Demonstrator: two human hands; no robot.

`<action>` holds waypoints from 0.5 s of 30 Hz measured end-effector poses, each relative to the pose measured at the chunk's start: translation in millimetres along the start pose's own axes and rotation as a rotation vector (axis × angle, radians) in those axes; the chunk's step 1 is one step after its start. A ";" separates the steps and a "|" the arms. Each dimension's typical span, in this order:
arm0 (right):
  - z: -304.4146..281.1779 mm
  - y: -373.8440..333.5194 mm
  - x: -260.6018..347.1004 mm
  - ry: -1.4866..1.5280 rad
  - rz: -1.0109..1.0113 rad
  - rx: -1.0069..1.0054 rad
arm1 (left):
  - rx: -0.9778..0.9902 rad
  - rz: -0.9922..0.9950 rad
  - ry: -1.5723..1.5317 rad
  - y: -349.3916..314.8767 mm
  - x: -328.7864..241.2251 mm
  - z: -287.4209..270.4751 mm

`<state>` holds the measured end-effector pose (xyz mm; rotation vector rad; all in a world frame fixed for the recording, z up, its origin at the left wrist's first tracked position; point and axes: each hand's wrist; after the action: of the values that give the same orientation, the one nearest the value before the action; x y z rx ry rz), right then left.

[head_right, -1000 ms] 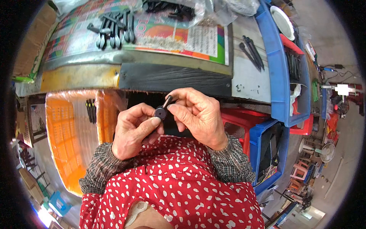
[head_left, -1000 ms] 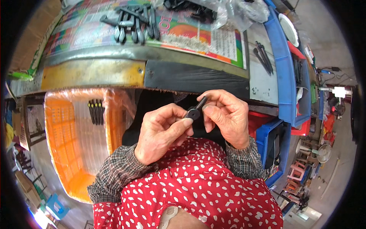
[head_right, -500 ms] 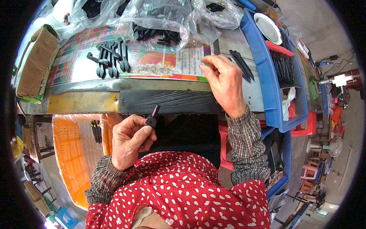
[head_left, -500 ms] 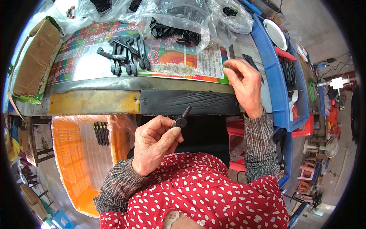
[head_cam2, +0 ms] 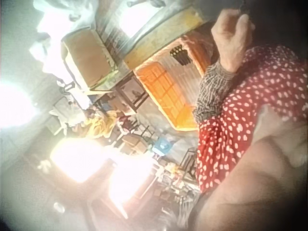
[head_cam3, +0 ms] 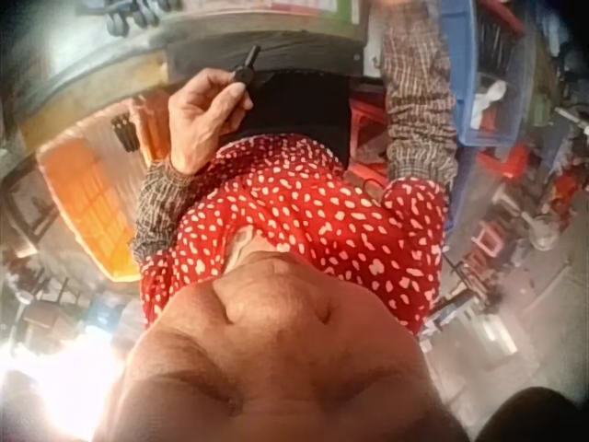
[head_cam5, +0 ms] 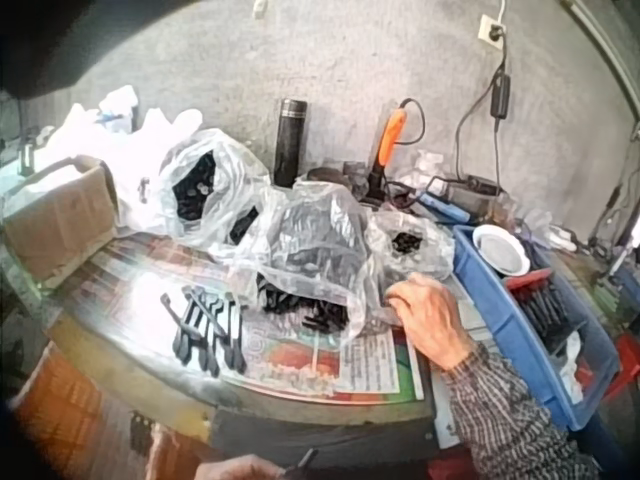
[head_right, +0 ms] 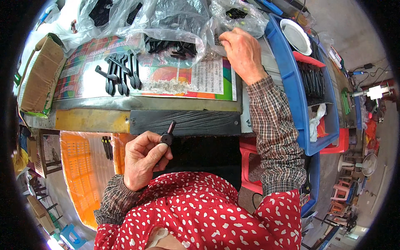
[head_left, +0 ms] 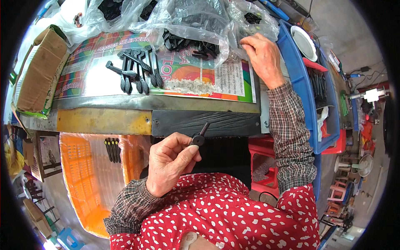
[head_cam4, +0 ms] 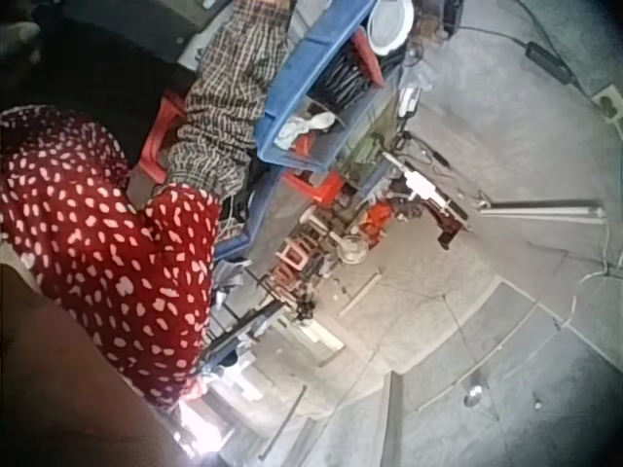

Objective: The person assembles small black plastic components by hand and places the assembled pieces into a plastic basket.

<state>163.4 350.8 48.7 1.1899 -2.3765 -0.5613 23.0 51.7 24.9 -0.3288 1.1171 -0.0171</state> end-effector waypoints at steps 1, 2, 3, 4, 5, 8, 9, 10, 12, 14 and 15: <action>-0.6 3.9 -1.0 -0.021 -0.011 0.030 | -0.003 -0.002 0.001 0.6 -0.1 0.5; 0.4 7.4 -2.3 -0.041 -0.022 0.060 | 0.002 -0.006 0.007 1.5 -0.3 0.7; 3.2 10.2 -4.0 -0.037 -0.022 0.061 | 0.007 -0.010 0.012 2.3 -0.2 0.9; 6.2 12.8 -5.3 -0.079 -0.028 0.117 | 0.005 -0.012 0.014 3.0 0.2 1.6; 8.9 15.3 -5.8 -0.120 -0.036 0.174 | -0.002 -0.006 0.014 3.3 0.7 2.6; 6.9 23.3 -4.3 -0.156 -0.026 0.266 | -0.010 -0.003 0.014 5.3 0.4 4.6; 8.5 24.1 -4.8 -0.158 -0.026 0.266 | -0.009 -0.005 0.014 6.1 0.2 5.3; 11.4 24.7 -4.9 -0.167 -0.025 0.241 | -0.007 -0.005 0.013 6.6 0.7 5.6; 17.4 27.3 -3.4 -0.173 -0.032 0.216 | 0.001 0.007 -0.004 6.6 1.9 5.8; 20.7 28.6 -2.3 -0.201 -0.024 0.229 | 0.000 0.001 -0.002 5.7 1.2 5.8; 21.6 27.7 -5.0 -0.203 -0.025 0.229 | 0.001 -0.007 0.000 5.2 1.0 5.6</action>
<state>136.6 373.8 44.4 1.3152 -2.6592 -0.4458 27.6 57.9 24.9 -0.3314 1.1159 -0.0242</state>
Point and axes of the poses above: each hand's wrist, its own y-axis towards the middle knuckle, its own z-axis out of the palm, x = y × z, and after that the axes turned 3 degrees about y, right-handed
